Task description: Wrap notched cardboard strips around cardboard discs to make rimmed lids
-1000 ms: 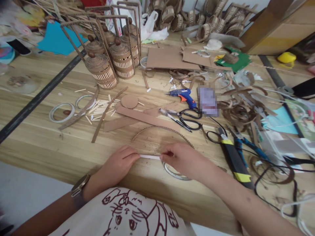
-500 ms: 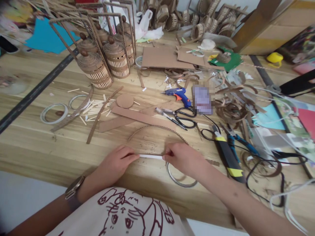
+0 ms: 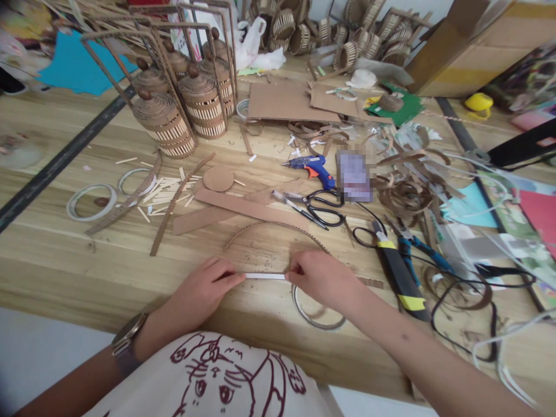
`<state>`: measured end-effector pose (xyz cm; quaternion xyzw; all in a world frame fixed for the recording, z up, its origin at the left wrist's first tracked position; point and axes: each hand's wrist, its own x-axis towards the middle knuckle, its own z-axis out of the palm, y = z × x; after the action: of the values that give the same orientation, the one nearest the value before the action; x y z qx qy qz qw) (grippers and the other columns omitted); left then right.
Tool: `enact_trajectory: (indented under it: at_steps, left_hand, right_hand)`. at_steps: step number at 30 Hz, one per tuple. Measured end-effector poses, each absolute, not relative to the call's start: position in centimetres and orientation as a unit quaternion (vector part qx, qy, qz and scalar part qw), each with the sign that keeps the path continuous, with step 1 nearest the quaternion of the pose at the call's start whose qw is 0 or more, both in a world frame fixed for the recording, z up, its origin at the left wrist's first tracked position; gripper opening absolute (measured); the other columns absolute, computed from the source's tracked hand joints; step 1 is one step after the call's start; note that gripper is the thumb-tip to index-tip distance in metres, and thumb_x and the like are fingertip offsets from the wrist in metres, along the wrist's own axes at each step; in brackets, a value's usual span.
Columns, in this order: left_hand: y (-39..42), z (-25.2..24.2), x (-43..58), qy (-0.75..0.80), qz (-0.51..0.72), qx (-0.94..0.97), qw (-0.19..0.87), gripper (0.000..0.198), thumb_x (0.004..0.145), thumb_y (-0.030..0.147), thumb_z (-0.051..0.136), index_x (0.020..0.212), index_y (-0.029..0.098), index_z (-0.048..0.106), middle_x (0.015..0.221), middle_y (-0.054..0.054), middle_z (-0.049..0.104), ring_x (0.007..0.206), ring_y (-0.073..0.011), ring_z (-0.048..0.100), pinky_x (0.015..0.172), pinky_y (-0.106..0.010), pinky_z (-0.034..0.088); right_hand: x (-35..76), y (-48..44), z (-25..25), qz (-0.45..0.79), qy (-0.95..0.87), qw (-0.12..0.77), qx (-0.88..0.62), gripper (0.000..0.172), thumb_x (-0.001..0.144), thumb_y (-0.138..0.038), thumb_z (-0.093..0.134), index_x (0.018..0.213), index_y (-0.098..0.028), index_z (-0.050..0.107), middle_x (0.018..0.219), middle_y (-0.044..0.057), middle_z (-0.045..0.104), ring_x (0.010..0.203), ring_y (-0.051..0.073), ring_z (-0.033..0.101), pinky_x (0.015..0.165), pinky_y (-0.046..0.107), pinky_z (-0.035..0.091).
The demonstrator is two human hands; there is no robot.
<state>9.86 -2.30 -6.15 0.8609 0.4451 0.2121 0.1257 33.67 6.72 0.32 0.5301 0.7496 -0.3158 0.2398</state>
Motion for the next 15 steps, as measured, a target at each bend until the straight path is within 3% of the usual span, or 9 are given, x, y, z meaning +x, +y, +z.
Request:
enact_trajectory:
  at_steps: [8, 15]
  left_hand:
    - [-2.5, -6.2, 9.9, 0.453, 0.178, 0.866, 0.114, 0.028, 0.101, 0.016, 0.041, 0.110, 0.015, 0.068, 0.089, -0.007, 0.061, 0.083, -0.0206, 0.054, 0.072, -0.033, 0.053]
    - [-2.5, -6.0, 9.5, 0.427, 0.184, 0.879, 0.107, 0.027, 0.100, 0.014, 0.042, 0.112, 0.009, 0.066, 0.091, -0.010, 0.062, 0.084, -0.0224, 0.055, 0.073, -0.035, 0.054]
  right_hand:
    - [32.8, 6.6, 0.8, -0.289, 0.750, 0.258, 0.537, 0.017, 0.088, -0.026, 0.053, 0.078, -0.019, 0.066, 0.082, 0.006, 0.070, 0.072, 0.018, 0.060, 0.060, 0.027, 0.032]
    - [32.6, 6.6, 0.7, -0.279, 0.759, 0.254, 0.531, 0.015, 0.086, -0.026, 0.056, 0.078, -0.019, 0.067, 0.081, 0.005, 0.070, 0.072, 0.018, 0.060, 0.057, 0.027, 0.031]
